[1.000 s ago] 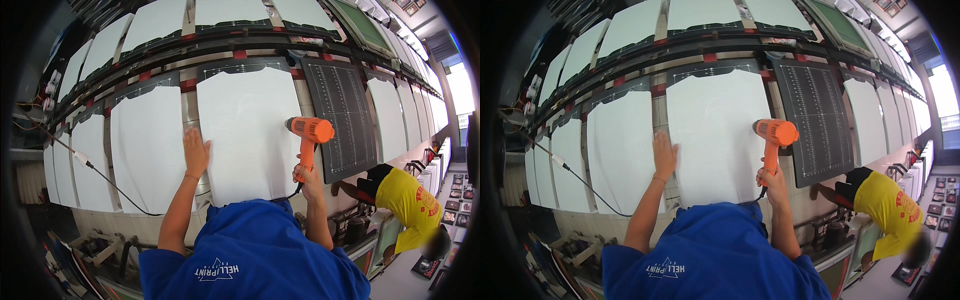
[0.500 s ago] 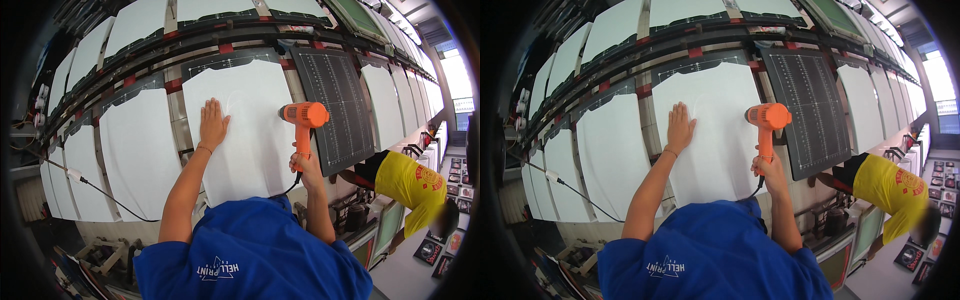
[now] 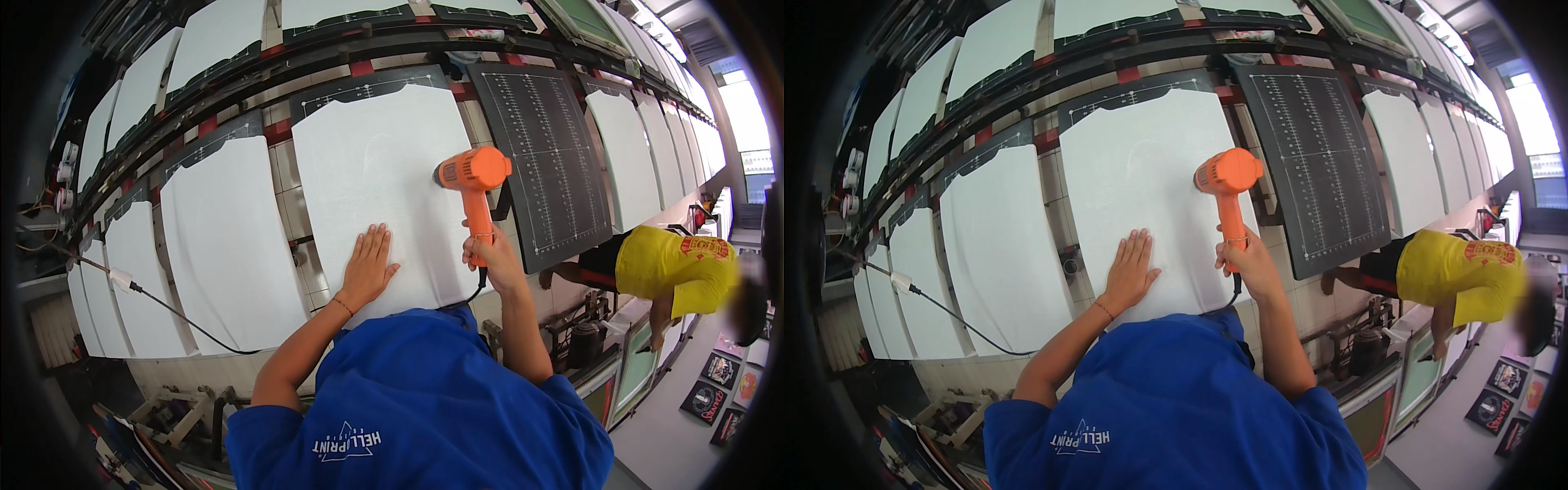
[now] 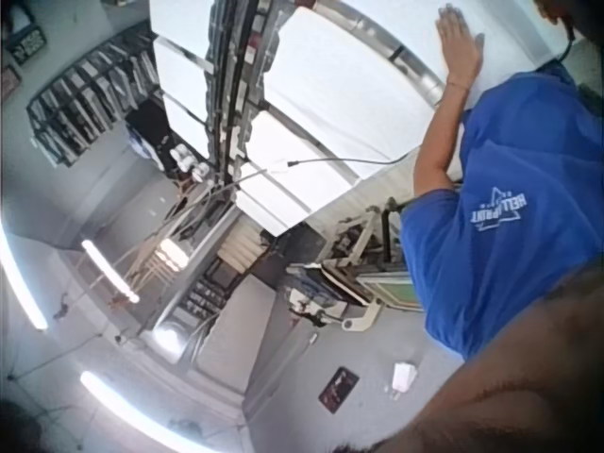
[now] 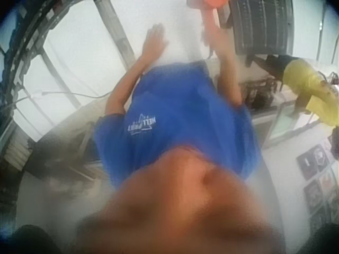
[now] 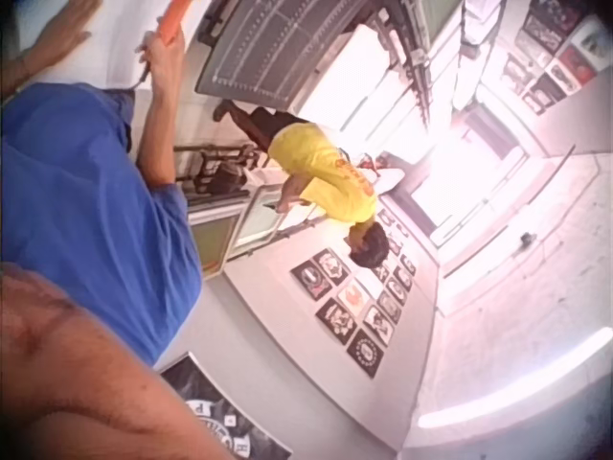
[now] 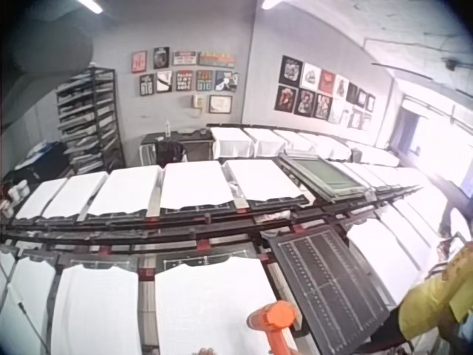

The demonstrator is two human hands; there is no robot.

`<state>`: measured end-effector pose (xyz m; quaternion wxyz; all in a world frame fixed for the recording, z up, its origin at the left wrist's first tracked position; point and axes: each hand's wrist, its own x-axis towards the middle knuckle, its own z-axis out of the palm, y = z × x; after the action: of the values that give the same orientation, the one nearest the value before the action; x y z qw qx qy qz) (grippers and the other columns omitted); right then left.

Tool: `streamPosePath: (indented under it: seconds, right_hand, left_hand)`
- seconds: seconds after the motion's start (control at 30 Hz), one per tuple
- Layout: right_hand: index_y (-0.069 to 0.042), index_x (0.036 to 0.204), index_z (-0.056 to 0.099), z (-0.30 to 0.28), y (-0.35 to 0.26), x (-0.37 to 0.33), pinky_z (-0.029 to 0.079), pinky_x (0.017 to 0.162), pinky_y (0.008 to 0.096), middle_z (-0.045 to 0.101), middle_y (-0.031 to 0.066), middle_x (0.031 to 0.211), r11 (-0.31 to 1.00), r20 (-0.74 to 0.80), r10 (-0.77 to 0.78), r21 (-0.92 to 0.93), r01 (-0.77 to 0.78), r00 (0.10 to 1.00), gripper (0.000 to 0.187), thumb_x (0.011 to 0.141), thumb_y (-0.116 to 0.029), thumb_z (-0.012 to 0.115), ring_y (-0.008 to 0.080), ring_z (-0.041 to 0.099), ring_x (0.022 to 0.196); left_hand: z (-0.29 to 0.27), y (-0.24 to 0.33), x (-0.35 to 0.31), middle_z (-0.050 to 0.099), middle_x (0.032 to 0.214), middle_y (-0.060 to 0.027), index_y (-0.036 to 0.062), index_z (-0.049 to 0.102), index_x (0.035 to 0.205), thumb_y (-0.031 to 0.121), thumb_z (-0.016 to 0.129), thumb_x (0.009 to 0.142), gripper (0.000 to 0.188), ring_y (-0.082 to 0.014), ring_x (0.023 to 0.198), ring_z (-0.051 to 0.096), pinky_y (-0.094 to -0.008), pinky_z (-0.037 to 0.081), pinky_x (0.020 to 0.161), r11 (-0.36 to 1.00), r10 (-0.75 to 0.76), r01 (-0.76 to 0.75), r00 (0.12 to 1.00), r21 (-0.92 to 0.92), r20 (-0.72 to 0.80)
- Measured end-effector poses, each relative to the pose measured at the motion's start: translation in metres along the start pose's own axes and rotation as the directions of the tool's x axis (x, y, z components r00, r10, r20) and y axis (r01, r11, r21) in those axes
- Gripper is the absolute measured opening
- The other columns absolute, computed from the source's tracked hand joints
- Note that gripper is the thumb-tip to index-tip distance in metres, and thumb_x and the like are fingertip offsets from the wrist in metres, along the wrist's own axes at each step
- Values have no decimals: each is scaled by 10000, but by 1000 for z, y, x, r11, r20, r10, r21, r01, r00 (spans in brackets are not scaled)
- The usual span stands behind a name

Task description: The person uses an orange heat gun to apply heat to a white fabric sheet stretched over a screen printing frame. They move the heat gun across the surface while holding a long metal rod in the other hand to stabilize the frame.

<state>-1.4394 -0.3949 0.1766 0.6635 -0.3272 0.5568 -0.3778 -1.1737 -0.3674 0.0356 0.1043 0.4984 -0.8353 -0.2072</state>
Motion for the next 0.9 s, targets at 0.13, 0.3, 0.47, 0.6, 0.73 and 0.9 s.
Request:
streamPosePath:
  seconds: [0.13,0.3,0.47,0.6,0.73,0.9]
  right_hand:
    - [76,1243,479,-7,-1,-25,465,542,245,597,45,766,998,9,45,-33,-45,999,504,833,-161,652,122,616,659]
    - [60,1248,483,-11,9,-50,453,528,246,589,41,744,1000,-53,4,-24,-6,999,466,867,-161,635,123,609,638]
    - [82,1233,488,-24,15,-71,466,531,246,588,46,741,999,-46,39,17,-39,998,486,858,-175,659,128,616,636]
    - [78,1230,491,-28,25,-85,465,526,242,587,45,739,999,-40,26,26,-25,999,478,871,-183,667,128,617,631]
    - [67,1230,497,-38,23,-100,465,524,242,586,43,751,997,7,71,25,-71,997,459,880,-179,662,121,619,633]
    - [50,1222,508,-42,24,-115,461,515,238,582,35,774,996,44,89,-9,-89,995,437,889,-194,650,113,621,635]
  left_hand:
    - [-6,-18,18,236,1578,-215,-62,272,1487,367,491,984,697,-368,1474,190,-486,146,1205,994,-67,71,996,84,-52]
    - [-4,-37,44,236,1580,-203,-57,276,1488,375,477,994,686,-358,1475,187,-484,132,1208,981,-115,141,976,135,-184]
    - [7,-5,34,245,1578,-197,-47,285,1489,386,482,989,691,-356,1475,183,-486,134,1206,986,-88,102,990,129,-109]
    - [17,28,4,255,1579,-177,-36,297,1489,407,484,983,698,-353,1474,191,-493,149,1202,991,1,5,999,131,-41]
    - [20,46,-25,257,1578,-176,-34,300,1488,424,481,981,707,-351,1473,198,-491,152,1202,993,30,-29,999,111,-13]
    - [29,45,-47,249,1578,-193,-40,300,1487,423,477,984,706,-349,1476,193,-489,144,1204,990,-94,98,995,102,-43]
